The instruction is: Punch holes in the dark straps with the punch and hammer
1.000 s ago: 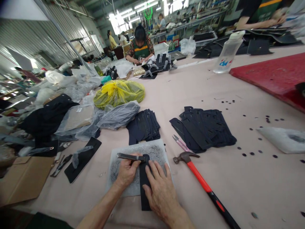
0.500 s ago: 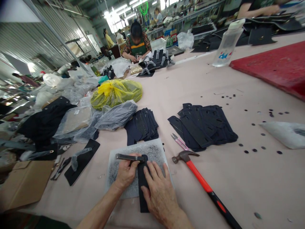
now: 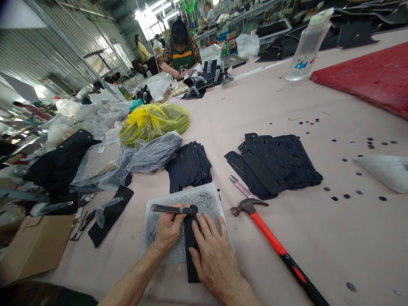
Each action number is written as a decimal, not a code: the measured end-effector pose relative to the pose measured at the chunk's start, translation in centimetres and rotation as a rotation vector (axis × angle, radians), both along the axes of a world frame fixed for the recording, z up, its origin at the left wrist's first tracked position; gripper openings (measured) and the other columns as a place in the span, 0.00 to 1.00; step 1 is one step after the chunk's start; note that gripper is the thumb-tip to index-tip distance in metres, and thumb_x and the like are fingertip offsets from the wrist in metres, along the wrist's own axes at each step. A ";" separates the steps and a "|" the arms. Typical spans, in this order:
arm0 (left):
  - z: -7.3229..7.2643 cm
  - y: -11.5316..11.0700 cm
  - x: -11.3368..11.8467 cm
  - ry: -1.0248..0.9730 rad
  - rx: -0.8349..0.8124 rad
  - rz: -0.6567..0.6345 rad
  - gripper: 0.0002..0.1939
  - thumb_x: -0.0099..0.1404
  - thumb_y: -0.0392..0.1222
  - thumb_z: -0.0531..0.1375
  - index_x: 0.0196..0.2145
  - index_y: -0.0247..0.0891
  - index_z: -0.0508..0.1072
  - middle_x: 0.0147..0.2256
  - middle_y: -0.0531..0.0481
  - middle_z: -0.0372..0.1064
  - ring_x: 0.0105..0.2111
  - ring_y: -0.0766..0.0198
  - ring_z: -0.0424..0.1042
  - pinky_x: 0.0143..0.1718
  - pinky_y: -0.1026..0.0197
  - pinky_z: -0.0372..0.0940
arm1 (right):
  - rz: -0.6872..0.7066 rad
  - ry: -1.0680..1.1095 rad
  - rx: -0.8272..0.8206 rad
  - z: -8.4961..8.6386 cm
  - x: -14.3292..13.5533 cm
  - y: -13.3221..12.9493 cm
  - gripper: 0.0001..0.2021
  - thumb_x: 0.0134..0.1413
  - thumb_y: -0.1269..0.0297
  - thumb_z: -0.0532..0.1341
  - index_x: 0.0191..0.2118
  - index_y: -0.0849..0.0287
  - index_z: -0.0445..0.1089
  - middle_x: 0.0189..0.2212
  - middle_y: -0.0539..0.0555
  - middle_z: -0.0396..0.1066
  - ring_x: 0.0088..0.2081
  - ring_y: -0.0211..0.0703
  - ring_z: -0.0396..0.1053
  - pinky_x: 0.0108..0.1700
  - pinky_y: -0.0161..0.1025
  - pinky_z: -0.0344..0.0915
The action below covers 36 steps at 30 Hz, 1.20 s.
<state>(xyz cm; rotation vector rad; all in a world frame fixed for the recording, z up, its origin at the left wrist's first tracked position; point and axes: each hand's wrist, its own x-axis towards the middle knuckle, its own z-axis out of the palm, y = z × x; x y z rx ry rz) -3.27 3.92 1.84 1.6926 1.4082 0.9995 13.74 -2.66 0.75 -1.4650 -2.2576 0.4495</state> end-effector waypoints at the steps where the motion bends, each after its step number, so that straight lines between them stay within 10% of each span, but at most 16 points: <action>1: 0.0 0.0 0.0 -0.010 0.006 -0.002 0.09 0.66 0.39 0.56 0.39 0.37 0.76 0.41 0.46 0.76 0.43 0.57 0.74 0.49 0.56 0.68 | -0.002 0.004 -0.001 0.0 0.0 0.0 0.27 0.59 0.63 0.55 0.64 0.56 0.57 0.65 0.56 0.53 0.64 0.55 0.50 0.65 0.60 0.36; 36: -0.4 0.3 0.8 0.362 0.204 -0.050 0.11 0.65 0.33 0.52 0.40 0.37 0.74 0.40 0.45 0.76 0.42 0.57 0.75 0.46 0.56 0.70 | 0.014 0.264 0.024 0.4 1.2 -0.2 0.19 0.59 0.68 0.56 0.56 0.57 0.64 0.58 0.58 0.64 0.59 0.53 0.58 0.63 0.60 0.49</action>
